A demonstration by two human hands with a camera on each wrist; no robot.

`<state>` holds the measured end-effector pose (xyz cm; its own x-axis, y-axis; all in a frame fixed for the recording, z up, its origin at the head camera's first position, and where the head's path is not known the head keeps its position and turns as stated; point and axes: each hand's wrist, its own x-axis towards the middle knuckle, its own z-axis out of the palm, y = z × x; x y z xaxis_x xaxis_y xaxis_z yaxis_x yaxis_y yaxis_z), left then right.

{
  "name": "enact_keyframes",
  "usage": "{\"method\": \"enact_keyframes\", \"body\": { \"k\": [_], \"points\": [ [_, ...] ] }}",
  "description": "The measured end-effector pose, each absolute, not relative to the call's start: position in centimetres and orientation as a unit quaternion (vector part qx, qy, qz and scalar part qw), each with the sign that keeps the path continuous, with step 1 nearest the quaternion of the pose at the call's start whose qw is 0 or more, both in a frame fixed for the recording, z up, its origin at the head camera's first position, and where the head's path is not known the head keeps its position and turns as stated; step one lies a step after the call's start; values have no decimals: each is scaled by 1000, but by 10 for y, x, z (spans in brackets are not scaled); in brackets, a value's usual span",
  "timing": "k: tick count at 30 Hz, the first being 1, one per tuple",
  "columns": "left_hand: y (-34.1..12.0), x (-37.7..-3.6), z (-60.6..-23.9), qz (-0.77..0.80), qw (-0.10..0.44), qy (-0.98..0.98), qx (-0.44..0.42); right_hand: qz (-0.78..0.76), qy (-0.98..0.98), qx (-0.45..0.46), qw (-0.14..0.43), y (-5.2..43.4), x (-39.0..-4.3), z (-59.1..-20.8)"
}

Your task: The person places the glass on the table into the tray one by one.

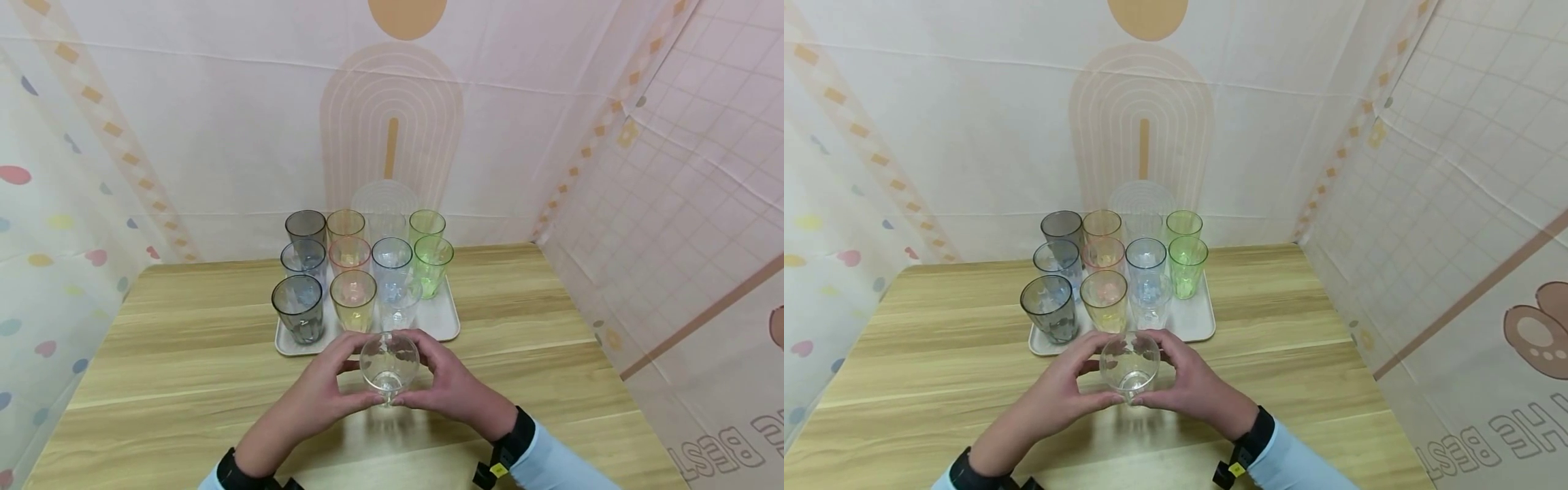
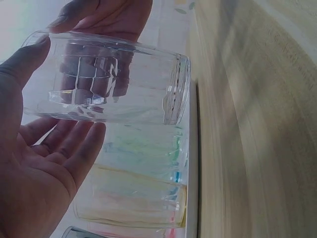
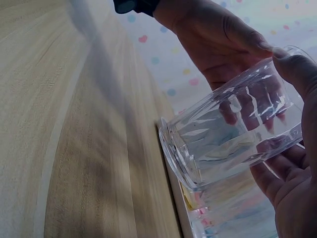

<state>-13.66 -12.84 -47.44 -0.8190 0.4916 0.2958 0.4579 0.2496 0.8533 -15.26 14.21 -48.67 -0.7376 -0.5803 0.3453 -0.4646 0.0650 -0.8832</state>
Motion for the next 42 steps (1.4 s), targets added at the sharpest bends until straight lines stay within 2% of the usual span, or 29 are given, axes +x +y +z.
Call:
{"method": "enact_keyframes", "body": {
  "k": [8, 13, 18, 29, 36, 42],
  "points": [
    [-141, -134, -475, 436, -37, 847, 301, -564, 749, -345, 38, 149, -152, -486],
    [-164, -131, -482, 357, -86, 888, 277, -563, 767, -305, 31, 162, -153, -489],
    [-192, -126, -492, 318, -111, 910, 242, -567, 779, -269, 21, 179, -152, -493],
    [-224, -121, -501, 308, -106, 926, 193, -560, 797, -226, -12, 206, -156, -497],
    [-222, -123, -505, 308, -100, 925, 197, -578, 788, -211, -28, 213, -187, -496],
    [-222, -123, -505, 309, -101, 926, 195, -587, 788, -186, -20, 214, -215, -493]
  ]
}}
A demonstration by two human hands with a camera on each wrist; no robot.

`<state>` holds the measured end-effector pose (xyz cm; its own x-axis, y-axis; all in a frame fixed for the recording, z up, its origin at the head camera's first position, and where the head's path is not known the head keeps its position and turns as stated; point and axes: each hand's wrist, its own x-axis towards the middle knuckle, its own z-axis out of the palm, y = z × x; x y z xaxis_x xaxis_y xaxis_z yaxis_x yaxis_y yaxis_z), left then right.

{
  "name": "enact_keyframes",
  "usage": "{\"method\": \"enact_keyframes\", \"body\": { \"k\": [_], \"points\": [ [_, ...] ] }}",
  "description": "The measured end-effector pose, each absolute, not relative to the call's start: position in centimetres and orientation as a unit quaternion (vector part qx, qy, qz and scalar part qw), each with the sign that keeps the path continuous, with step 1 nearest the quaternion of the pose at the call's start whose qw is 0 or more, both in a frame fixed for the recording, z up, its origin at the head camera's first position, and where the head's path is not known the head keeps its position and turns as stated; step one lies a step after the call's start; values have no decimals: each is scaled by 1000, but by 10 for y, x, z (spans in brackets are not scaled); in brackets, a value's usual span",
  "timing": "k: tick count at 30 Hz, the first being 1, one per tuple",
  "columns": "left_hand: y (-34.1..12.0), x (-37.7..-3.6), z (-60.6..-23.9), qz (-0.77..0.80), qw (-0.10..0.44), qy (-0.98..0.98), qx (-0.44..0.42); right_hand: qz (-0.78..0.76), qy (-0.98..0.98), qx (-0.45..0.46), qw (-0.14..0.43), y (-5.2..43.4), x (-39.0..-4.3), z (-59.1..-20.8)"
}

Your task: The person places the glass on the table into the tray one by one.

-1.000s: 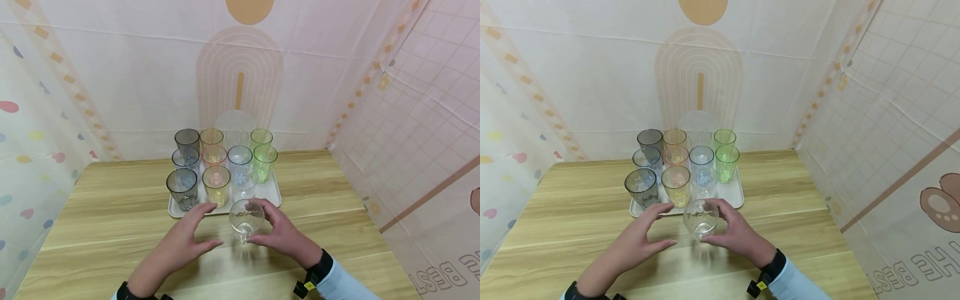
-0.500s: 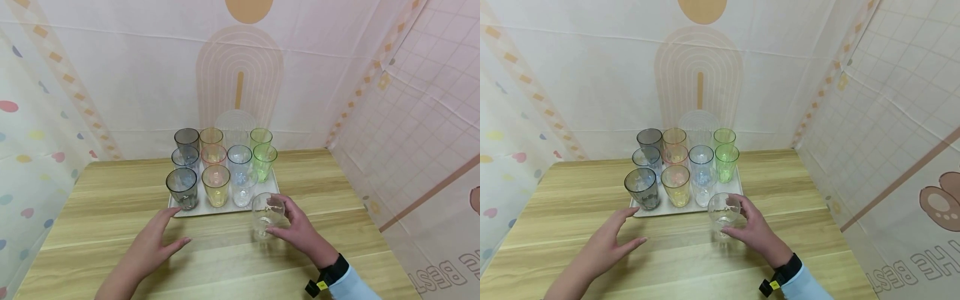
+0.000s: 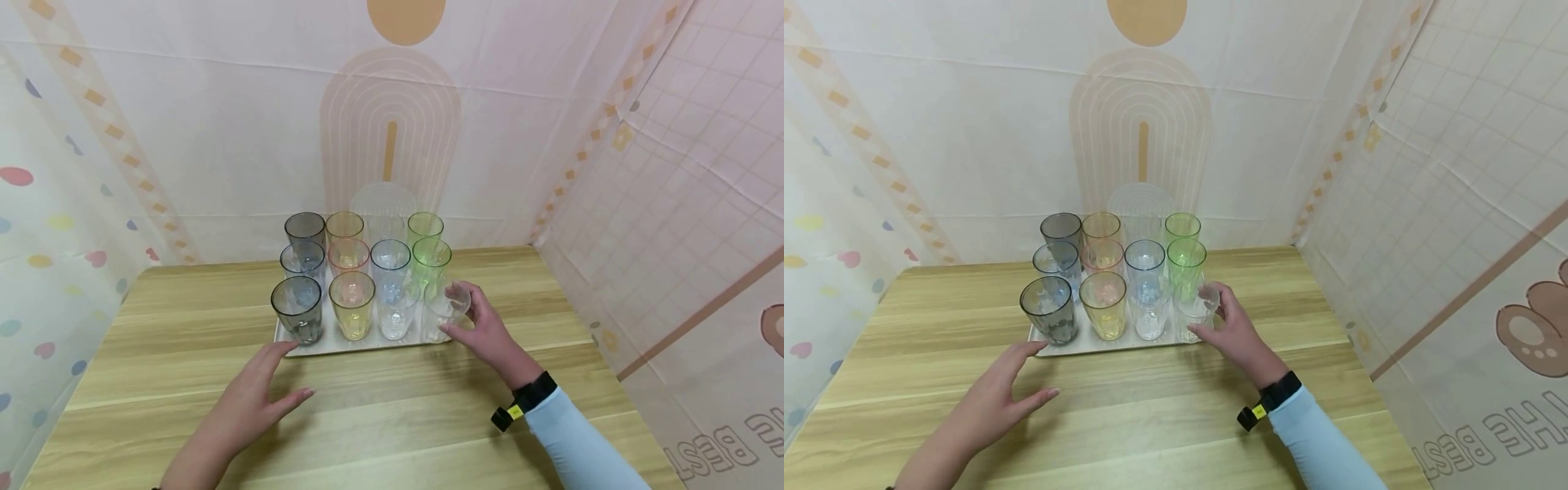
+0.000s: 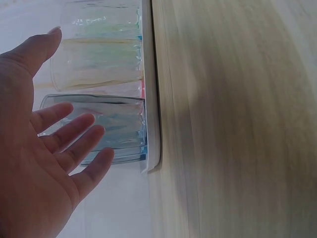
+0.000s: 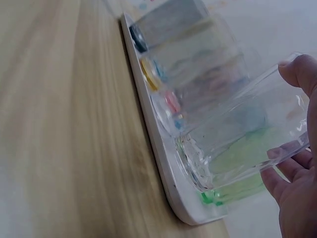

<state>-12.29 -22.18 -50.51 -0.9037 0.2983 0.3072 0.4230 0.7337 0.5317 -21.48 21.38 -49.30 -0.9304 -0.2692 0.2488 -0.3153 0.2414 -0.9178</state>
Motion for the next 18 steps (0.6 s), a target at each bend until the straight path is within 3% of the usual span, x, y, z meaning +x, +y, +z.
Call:
{"method": "enact_keyframes", "body": {
  "k": [18],
  "points": [
    [-224, -121, -506, -312, 101, -926, -188, 591, -790, 161, 8, 214, -241, -510]
  ]
}}
